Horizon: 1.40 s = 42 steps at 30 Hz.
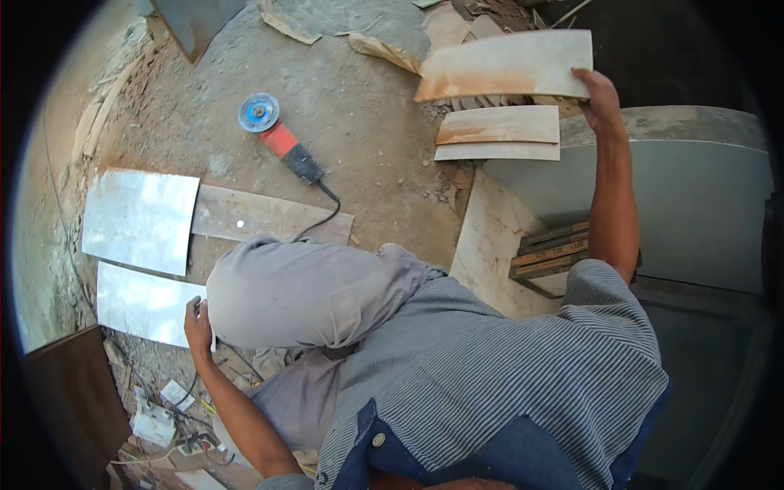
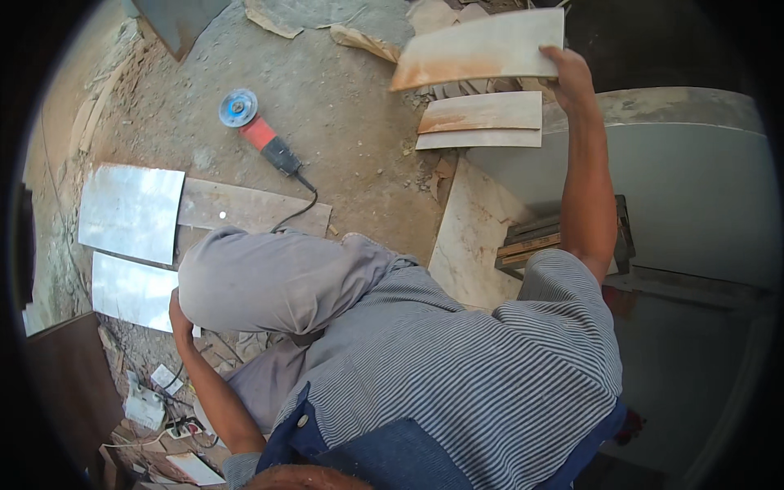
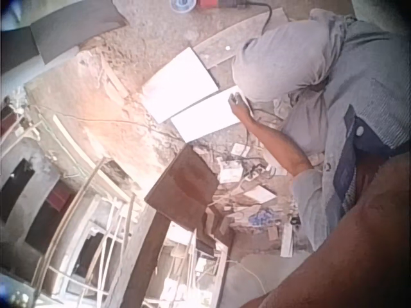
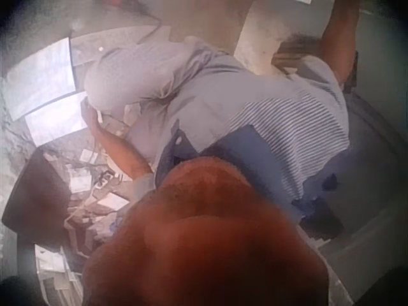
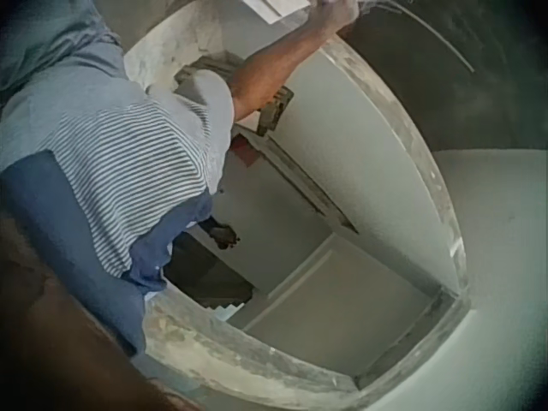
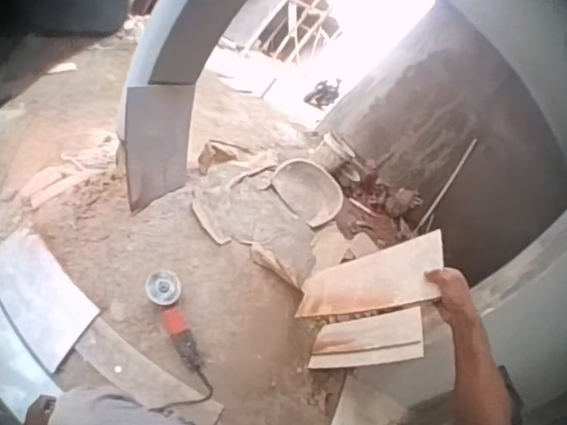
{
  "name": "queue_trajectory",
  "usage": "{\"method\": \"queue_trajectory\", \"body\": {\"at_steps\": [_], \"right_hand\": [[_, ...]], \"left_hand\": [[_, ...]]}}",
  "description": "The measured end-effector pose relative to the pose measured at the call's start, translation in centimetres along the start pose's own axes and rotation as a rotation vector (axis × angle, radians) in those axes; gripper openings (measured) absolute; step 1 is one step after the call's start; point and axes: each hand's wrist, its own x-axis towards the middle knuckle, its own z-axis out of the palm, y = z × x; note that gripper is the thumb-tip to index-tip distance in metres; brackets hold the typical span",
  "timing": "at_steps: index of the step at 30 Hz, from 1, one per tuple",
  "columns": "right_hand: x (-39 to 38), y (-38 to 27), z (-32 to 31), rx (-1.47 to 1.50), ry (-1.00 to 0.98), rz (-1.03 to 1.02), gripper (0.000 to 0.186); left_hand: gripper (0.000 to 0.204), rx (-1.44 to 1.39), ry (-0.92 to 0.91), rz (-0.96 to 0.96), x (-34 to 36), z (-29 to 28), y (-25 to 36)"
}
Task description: The person cuts a tile using an angle grinder, measures it with a measuring tape, handles and arranges the tile pieces, and cuts the tile further with the angle grinder.
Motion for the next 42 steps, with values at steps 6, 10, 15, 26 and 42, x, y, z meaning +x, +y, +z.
{"method": "queue_trajectory", "body": {"at_steps": [6,10,15,26,42], "right_hand": [[2.2,6.0,-6.0,-0.193,0.149,0.198,0.02],[4.0,9.7,-9.9,-0.225,0.181,0.301,0.019],[4.9,12.8,-10.2,-0.212,0.138,0.383,0.019],[7.0,20.9,-12.8,-0.229,0.045,0.406,0.029],[7.4,22.4,-6.4,-1.189,0.19,0.296,0.055]], "left_hand": [[0.045,-0.123,0.018,-0.191,-1.2,-0.3,0.3],[0.045,-0.109,0.046,-0.201,-1.0,-0.2,2.2],[0.046,-0.146,0.017,-0.201,-0.1,0.1,1.2],[0.042,-0.041,0.101,-0.206,-1.5,0.6,1.1],[0.039,-0.147,0.01,-0.118,1.8,0.4,-1.0]]}}
